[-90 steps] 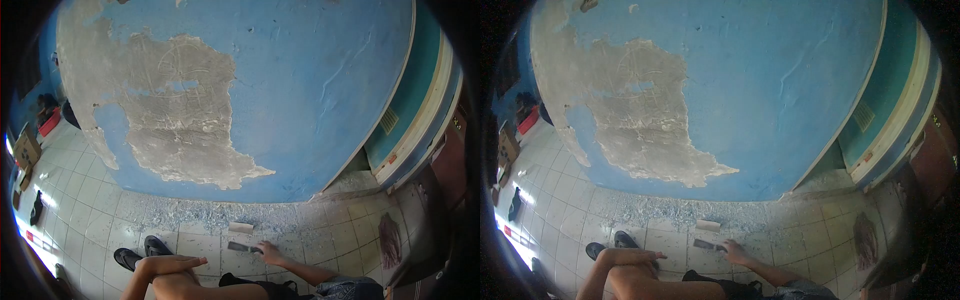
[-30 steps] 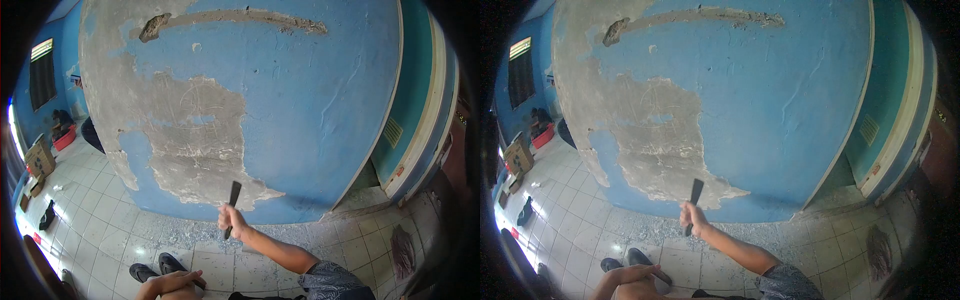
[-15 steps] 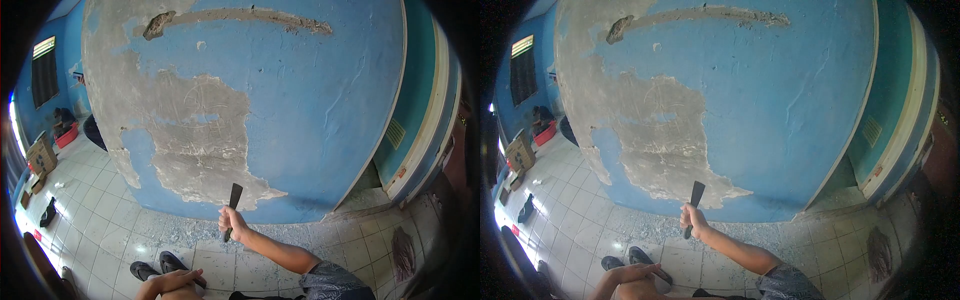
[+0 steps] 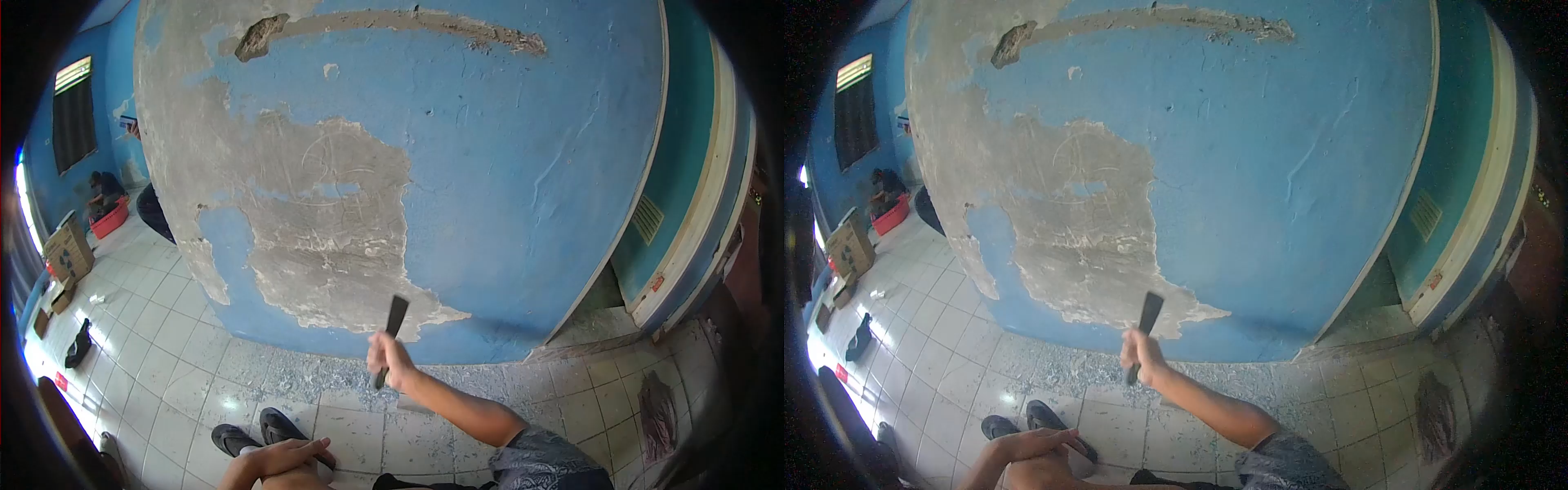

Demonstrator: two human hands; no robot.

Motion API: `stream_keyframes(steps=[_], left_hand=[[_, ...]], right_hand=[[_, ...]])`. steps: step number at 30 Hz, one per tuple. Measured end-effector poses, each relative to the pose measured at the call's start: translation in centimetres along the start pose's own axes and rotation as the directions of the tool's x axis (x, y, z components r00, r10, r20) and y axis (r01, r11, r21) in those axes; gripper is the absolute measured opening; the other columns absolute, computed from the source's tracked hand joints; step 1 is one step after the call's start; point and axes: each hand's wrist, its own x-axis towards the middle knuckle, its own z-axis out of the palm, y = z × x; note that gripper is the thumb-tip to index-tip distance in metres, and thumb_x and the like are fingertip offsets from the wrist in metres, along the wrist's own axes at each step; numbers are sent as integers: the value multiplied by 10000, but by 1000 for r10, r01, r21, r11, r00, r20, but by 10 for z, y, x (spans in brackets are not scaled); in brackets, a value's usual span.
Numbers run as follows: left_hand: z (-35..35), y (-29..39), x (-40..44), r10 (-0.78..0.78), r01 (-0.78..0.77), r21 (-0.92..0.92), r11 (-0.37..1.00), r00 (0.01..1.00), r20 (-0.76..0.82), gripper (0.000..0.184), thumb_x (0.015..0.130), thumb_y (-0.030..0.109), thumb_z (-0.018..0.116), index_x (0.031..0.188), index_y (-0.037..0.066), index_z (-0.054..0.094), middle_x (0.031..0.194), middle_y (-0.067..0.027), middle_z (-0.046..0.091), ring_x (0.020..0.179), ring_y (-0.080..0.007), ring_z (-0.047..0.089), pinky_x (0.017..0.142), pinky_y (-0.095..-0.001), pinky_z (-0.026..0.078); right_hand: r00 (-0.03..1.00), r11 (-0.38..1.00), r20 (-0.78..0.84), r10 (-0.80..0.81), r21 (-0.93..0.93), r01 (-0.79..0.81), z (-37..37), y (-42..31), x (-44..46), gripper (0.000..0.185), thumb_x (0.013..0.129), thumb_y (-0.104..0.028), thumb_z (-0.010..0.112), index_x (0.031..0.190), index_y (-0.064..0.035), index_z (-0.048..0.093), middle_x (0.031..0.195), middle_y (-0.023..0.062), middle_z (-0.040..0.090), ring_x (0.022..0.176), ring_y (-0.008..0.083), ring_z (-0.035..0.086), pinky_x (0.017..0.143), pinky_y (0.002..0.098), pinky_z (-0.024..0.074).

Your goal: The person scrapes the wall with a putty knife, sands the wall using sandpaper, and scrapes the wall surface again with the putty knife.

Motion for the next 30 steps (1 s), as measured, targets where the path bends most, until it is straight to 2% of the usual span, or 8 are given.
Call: stream_keyframes(steps=[8, 12, 16, 17, 19, 22, 27, 30], left_hand=[[-2, -6, 8, 34, -35, 39, 999, 999, 26, 644, 1040, 559, 316, 1161, 61, 706, 1197, -171, 650, 1153, -269, 575, 1090, -347, 356], [-2, -2, 6, 10, -12, 94, 996, 1000, 27, 645, 1041, 556, 307, 1182, 65, 701, 1228, -181, 641, 1154, -280, 572, 1094, -356, 351], [-6, -4, 6, 17, -18, 76, 997, 1000, 20, 649, 1037, 564, 304, 1189, 74, 702, 1250, -187, 633, 1156, -285, 573, 1084, -361, 363], [-7, 0, 4, 9, -11, 91, 996, 1000, 16, 653, 1036, 569, 302, 1187, 76, 702, 1250, -187, 633, 1158, -284, 573, 1082, -361, 365], [1, -7, 6, 1, -3, 84, 996, 1000, 31, 660, 1035, 575, 297, 1182, 76, 704, 1249, -184, 635, 1160, -283, 573, 1081, -360, 367], [-4, -18, 16, 71, -73, 89, 993, 997, 19, 671, 1032, 586, 293, 1167, 80, 712, 1240, -181, 640, 1165, -282, 575, 1081, -352, 367], [-3, -13, 10, 18, -21, 59, 998, 998, 52, 651, 1032, 582, 308, 1178, 87, 704, 1230, -189, 634, 1188, -286, 554, 1095, -357, 349], [-2, -4, 2, 7, -7, 15, 1000, 1000, -3, 624, 1036, 565, 323, 1148, 95, 719, 1149, -191, 655, 1155, -278, 574, 1071, -352, 370]], right_hand=[[971, 985, 181, 153, 49, -165, -21, 24, 11, 433, 852, -202, 597, 591, -215, 252, 525, -78, 210, 432, 77, 227, 462, 283, 210], [998, 984, 42, -39, 177, 31, -20, 1, 26, 438, 862, -216, 591, 600, -222, 240, 524, -69, 201, 431, 87, 231, 463, 287, 216], [999, 984, -37, 12, -178, -19, -25, 39, 19, 294, 875, -236, 593, 620, -156, 471, 484, -18, 335, 412, 154, 372, 459, 330, 377], [995, 996, -73, -70, 46, 73, -29, 17, 32, 288, 867, -244, 596, 623, -136, 488, 484, 0, 343, 414, 151, 376, 465, 325, 385], [982, 980, 169, -83, 190, 50, -39, -3, 39, 305, 872, -261, 602, 619, -149, 474, 496, -2, 358, 423, 147, 372, 458, 322, 359], [990, 987, 26, 136, -85, -134, -26, 44, 8, 373, 876, -249, 582, 595, -203, 342, 516, -54, 315, 427, 119, 303, 460, 284, 258], [973, 957, 33, -230, 189, 220, -49, -35, 27, 366, 868, -259, 588, 603, -209, 340, 504, -69, 279, 411, 101, 269, 456, 275, 247], [997, 994, -73, 24, -106, -32, -39, -7, -10, 395, 844, -229, 609, 605, -222, 294, 514, -89, 216, 420, 67, 228, 453, 271, 209]])
